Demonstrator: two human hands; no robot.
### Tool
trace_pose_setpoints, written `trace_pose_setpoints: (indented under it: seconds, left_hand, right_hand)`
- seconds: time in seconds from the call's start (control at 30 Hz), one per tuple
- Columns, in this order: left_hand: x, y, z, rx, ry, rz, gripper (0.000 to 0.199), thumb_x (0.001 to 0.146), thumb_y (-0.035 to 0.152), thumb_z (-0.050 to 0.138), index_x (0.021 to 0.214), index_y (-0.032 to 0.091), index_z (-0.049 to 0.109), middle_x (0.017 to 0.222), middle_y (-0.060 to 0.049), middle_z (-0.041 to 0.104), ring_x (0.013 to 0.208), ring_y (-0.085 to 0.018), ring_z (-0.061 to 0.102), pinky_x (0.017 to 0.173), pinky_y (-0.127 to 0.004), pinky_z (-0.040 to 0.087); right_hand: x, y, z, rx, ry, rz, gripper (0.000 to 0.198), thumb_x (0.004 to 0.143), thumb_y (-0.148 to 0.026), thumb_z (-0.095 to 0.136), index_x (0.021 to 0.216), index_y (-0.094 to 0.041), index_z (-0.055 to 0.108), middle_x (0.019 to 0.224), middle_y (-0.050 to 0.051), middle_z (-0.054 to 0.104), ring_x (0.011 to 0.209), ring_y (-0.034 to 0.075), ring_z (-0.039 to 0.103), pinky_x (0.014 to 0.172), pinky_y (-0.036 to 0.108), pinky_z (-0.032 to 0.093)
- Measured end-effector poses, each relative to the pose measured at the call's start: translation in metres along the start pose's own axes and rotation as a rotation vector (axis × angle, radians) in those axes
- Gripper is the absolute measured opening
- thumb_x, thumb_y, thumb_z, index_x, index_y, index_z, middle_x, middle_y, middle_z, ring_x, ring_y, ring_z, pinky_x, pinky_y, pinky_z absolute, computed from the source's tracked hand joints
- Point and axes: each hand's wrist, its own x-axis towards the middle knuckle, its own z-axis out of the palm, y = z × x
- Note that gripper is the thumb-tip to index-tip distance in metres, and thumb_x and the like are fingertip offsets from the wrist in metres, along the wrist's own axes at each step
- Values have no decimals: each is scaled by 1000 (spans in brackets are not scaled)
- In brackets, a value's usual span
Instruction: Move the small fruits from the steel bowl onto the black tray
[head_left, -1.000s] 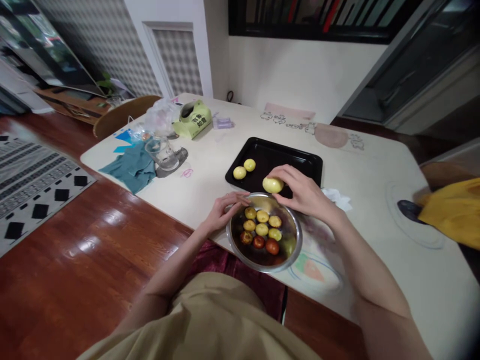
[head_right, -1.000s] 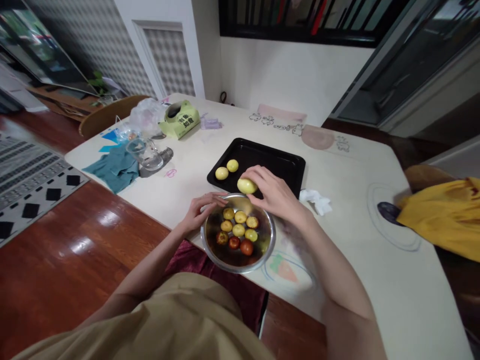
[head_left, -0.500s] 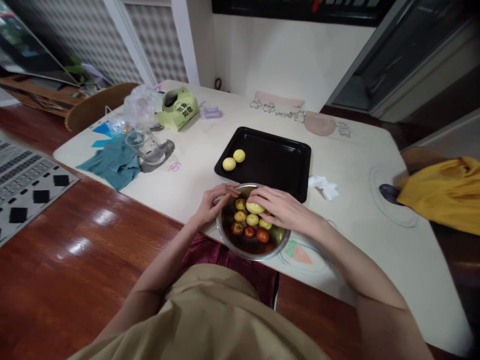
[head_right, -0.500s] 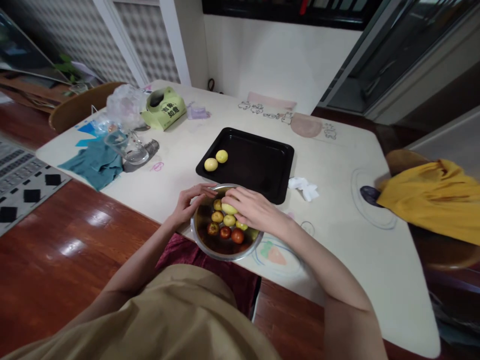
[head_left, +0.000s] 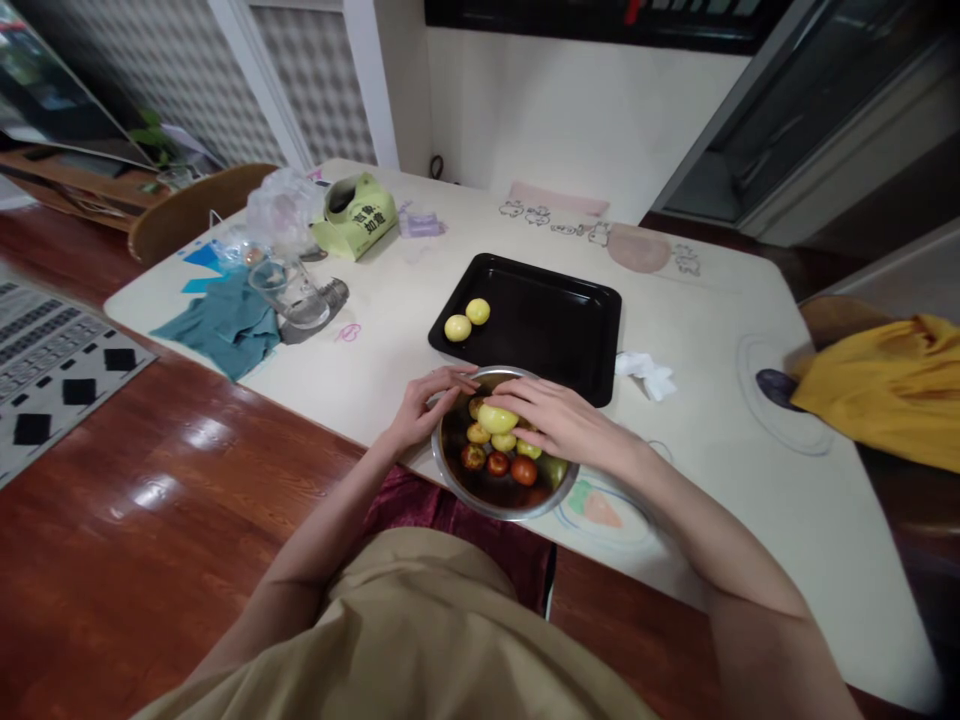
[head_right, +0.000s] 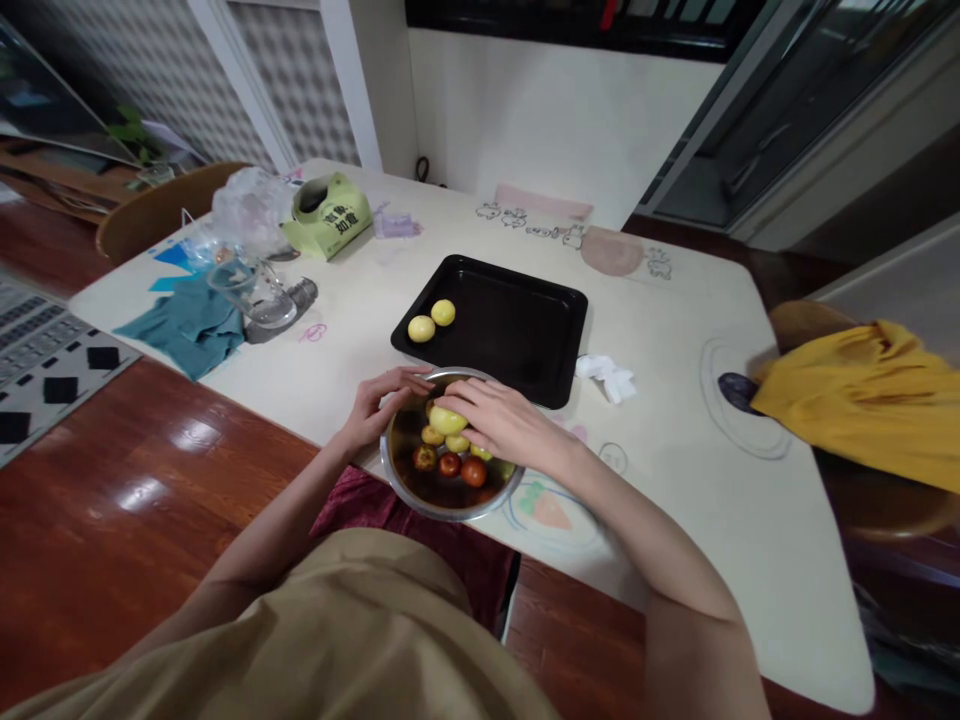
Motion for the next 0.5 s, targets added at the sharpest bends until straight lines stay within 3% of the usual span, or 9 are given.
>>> trace_pose_setpoints:
  seconds: [0.37, 0.5]
  left_hand:
    - [0, -2, 1, -8, -2, -9, 32, 110, 35, 49, 108, 20, 77, 113, -12, 79, 131, -29, 67, 112, -52, 53]
    - [0, 0, 0, 31, 18, 3, 34, 110, 38, 48, 109, 19, 76, 115, -13, 79, 128, -29, 69, 110, -52, 55]
  right_hand:
    - [-3, 1, -12, 15, 19, -15, 46, 102, -32, 65, 147, -25, 58, 140, 12, 66, 125, 30, 65, 106, 48, 57]
    - [-12, 5, -17, -9, 112, 3, 43, 105, -40, 61, 146, -24, 58, 135, 13, 69, 121, 29, 67, 101, 47, 58]
